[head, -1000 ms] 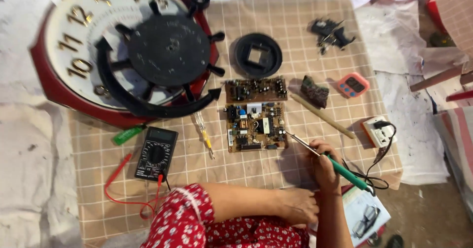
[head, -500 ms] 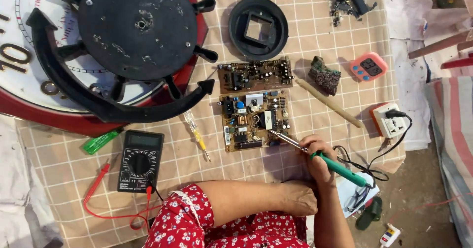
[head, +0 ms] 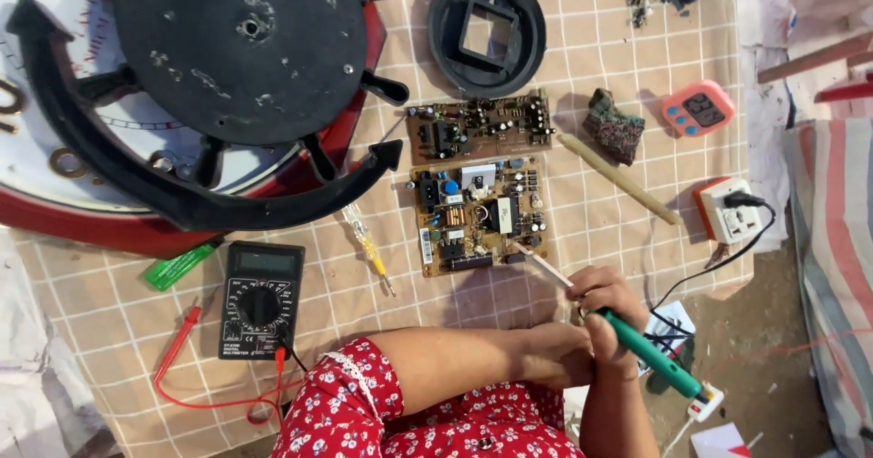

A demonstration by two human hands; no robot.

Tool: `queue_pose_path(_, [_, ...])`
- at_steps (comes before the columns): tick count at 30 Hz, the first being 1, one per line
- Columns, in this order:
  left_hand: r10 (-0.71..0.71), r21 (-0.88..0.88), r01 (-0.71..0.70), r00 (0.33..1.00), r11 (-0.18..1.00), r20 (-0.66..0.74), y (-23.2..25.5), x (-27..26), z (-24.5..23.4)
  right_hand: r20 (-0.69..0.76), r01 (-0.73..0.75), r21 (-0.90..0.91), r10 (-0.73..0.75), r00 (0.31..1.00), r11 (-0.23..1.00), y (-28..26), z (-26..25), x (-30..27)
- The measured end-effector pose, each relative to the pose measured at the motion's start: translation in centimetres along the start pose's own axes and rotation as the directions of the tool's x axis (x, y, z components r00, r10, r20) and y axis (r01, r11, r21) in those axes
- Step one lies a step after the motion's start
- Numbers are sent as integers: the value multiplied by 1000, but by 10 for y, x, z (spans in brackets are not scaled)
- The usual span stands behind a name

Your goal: The person uses a soldering iron to work on a circuit board, then switches to using a multimeter to test electrical connections on the same board.

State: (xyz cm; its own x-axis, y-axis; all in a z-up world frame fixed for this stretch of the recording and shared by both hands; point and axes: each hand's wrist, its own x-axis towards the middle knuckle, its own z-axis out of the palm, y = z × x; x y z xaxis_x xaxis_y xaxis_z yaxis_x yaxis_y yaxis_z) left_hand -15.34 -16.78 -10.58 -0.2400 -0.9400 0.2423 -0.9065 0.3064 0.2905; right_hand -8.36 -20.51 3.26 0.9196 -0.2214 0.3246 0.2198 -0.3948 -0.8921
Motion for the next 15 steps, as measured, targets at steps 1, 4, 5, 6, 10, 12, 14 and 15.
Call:
queue_pose_path(1, [7,-5,-7,1000,1000,-3,-4,-6,-13,-3,-5,-7,5,1000,1000,1,1,0])
queue_pose_path(4, [156,-143,-179,975,973,-157,-14,-15,-36,-147,-35,-30,30,989,999,5,-1,1])
queue_pose_path(5, [166,-89,-185,969,979,-182,-14,-15,-32,-131,-49,-54,41,990,997,6,-2,1])
queue_pose_path(6, [171,-37,-182,964,983,-204,-13,-15,-29,-111,-64,-73,55,992,995,8,-2,2])
queue_pose_path(10, [204,316,-139,962,938,-181,-19,-19,-41,-41,-78,-51,76,996,996,13,4,5])
queue_pose_path(12, [229,365,-171,966,915,-123,-23,-21,-54,-44,-35,-20,34,998,999,17,3,6])
queue_pose_path(14, [227,503,-155,970,850,-85,-27,-23,-62,-48,-26,-38,24,999,999,16,2,8])
queue_pose_path(15, [218,629,-140,975,765,-49,-29,-25,-65,-51,-18,-56,16,999,998,16,2,8])
